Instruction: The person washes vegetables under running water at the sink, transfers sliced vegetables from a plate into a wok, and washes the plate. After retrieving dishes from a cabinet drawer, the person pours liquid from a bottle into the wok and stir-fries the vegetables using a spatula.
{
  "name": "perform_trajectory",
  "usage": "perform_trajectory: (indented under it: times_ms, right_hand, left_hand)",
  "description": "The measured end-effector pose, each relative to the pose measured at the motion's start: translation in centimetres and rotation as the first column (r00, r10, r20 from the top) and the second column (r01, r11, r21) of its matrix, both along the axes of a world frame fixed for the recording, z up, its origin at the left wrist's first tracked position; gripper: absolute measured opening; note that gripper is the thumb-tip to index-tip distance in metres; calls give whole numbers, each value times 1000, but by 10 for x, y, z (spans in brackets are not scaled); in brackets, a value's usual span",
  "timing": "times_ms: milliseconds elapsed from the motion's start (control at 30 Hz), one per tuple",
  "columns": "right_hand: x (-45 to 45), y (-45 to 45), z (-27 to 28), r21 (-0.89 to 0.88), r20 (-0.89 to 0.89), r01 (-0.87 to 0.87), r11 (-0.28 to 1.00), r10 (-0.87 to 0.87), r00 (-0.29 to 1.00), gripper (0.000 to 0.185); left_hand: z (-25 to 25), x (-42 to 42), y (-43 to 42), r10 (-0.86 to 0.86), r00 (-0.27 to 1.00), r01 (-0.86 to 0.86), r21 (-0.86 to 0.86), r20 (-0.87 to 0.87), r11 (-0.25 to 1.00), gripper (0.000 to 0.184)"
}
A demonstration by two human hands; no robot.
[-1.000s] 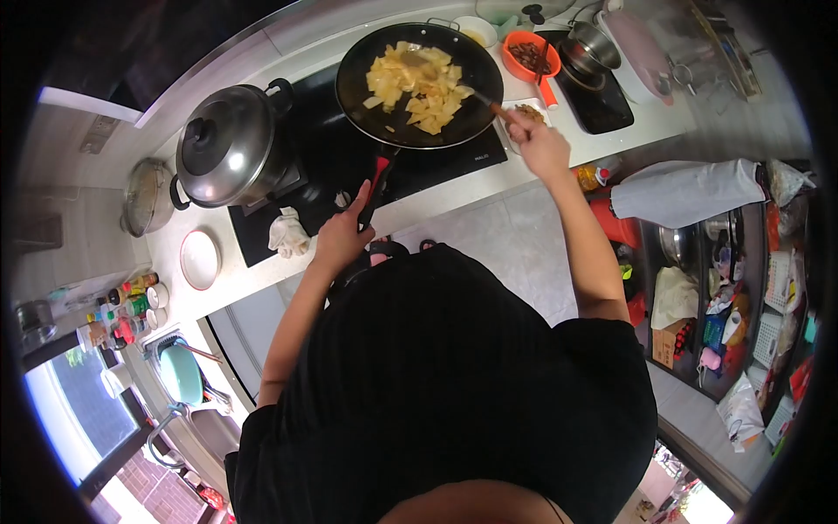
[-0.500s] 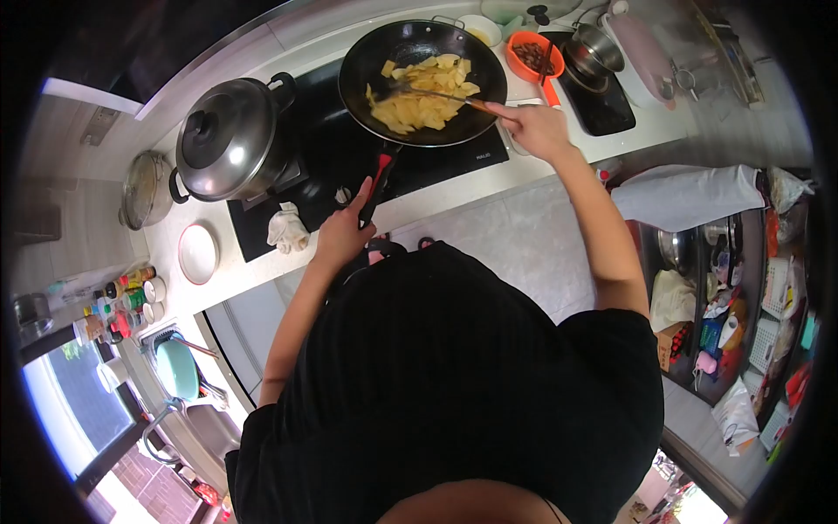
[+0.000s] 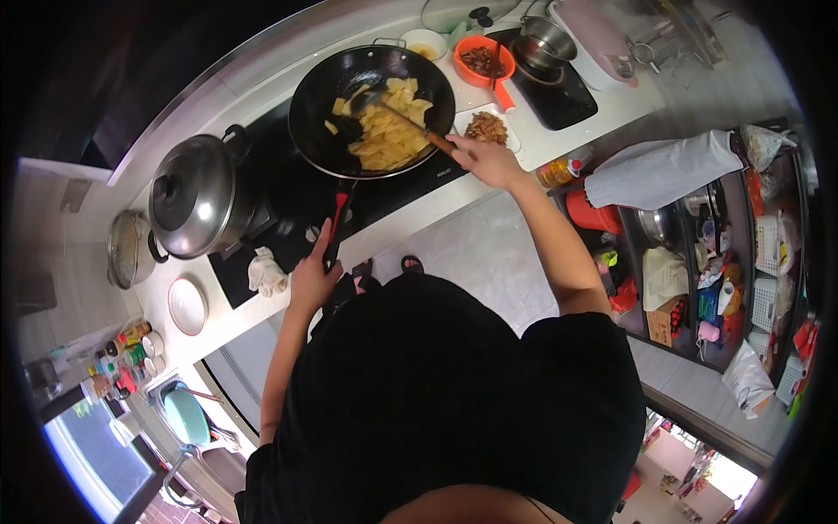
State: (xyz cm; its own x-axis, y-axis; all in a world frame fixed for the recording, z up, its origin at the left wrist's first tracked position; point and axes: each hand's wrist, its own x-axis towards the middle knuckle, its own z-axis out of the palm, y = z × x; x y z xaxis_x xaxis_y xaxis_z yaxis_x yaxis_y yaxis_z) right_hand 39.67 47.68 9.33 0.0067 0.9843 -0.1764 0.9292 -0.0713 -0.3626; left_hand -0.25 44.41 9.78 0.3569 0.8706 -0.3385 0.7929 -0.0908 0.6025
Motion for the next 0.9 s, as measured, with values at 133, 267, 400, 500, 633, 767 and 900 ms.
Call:
perform_trajectory:
  times_ms: [133,267,400,500,633,767,900]
  right_hand:
    - [99,62,-39,17,10,376,927,-376,927,34]
    - [158,123,-53,65,26,557,828,-560,828,34]
    - [191,174,-100,116,302,377,919,-395,868,42]
    - [198,190,-111,84,301,311,947,-321,898,37]
    - [215,206,-127,-44,120,376,926,-368,922,27]
    - [226,195,-120,37,169,209,977,-212,963,22]
    - [225,179,-101,315,112,52,948,-92,990,19]
  left_hand:
    - [0,-1,-3,30,981,-24,-34,189,999,82]
    - [-12,-24,-16,297,863,-155,-345,409,926,64]
    - [-41,-70,-61,576,778,-421,-474,250,774,48]
    - [-60,-109,-117,694,718,-522,-618,54,588,43]
    - [-147,-199,-238,653,757,-477,-666,20,573,44]
    - [-216,-265,-328,227,972,-226,-546,-66,807,39]
    - [-225,-253,-330,540,838,-364,-662,75,656,36]
